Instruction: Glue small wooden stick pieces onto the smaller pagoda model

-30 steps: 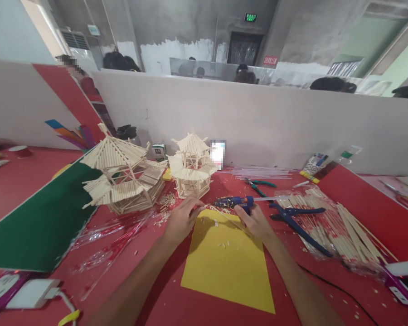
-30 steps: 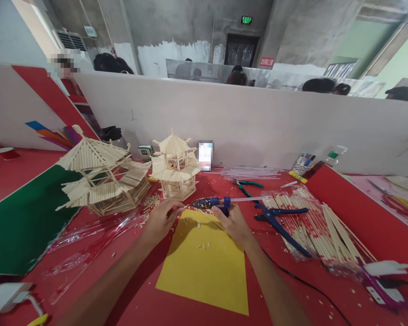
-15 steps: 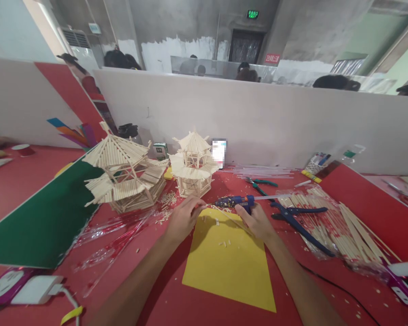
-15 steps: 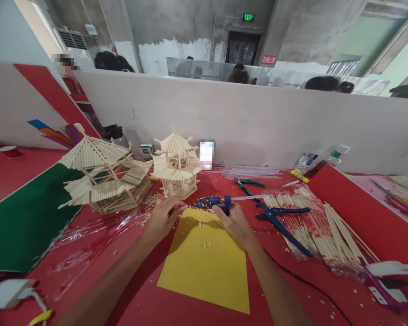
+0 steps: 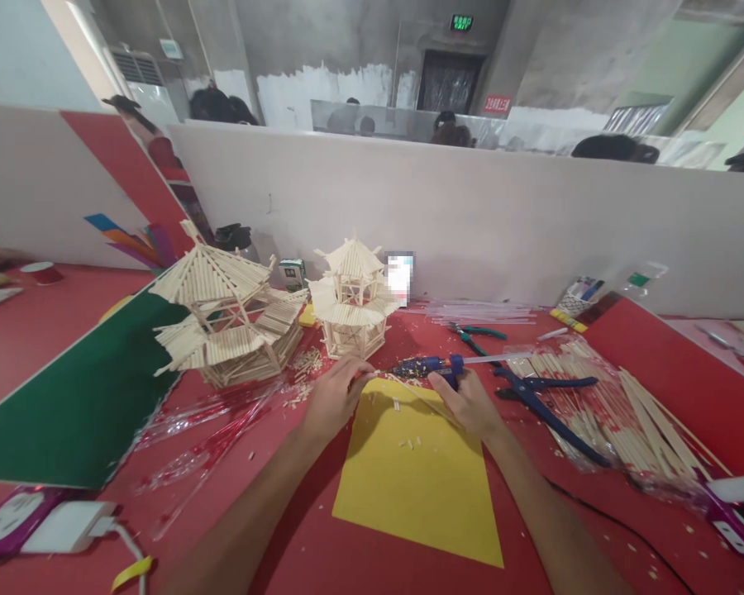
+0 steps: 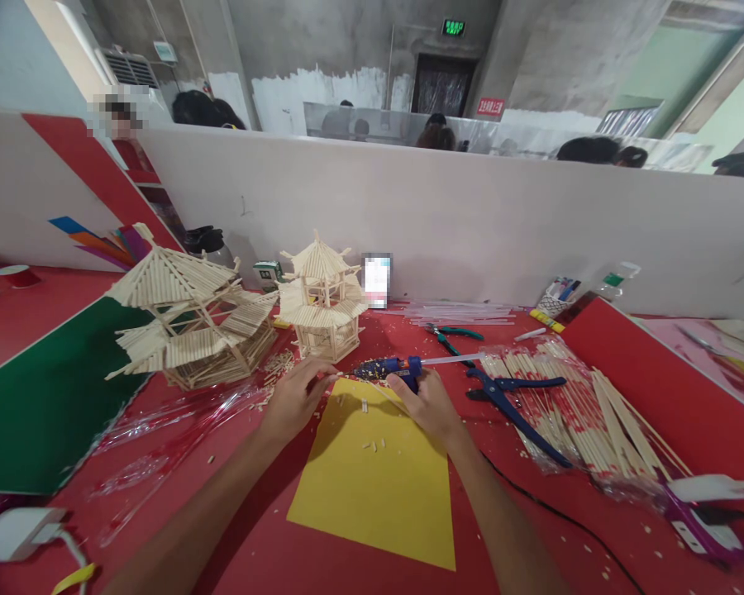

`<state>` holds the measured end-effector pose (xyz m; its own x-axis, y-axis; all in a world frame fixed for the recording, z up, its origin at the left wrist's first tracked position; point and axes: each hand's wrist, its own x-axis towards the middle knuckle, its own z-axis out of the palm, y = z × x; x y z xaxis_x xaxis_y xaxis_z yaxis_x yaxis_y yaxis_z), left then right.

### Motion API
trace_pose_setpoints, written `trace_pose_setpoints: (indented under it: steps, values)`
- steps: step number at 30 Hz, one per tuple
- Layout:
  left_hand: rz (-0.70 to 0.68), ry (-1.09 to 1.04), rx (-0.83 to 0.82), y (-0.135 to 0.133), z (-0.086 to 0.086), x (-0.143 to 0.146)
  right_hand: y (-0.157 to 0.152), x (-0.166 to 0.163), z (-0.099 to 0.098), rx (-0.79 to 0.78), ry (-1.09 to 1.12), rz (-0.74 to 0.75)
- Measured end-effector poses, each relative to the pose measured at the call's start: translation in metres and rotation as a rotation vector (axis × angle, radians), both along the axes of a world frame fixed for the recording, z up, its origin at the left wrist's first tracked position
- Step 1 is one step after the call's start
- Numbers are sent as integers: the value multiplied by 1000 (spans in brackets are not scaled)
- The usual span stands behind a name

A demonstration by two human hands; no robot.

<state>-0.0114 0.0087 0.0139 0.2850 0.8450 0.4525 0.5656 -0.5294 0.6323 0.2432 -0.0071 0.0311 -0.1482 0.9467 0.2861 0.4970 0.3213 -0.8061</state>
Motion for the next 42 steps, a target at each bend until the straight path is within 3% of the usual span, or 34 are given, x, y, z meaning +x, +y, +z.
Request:
trace_pose_setpoints:
  steps: [24, 32, 38, 42]
  values:
    - [16, 80, 10, -1, -3, -1, 5, 5, -7, -53, 8, -14]
    - [7, 59, 46, 1, -5, -2, 9, 17, -15, -209, 30, 84]
    - [-34, 65, 68, 1, -7, -1, 10, 17, -15, -235, 65, 13]
    - [-37, 60, 64, 1, -7, -3, 11, 26, -14, -307, 43, 115]
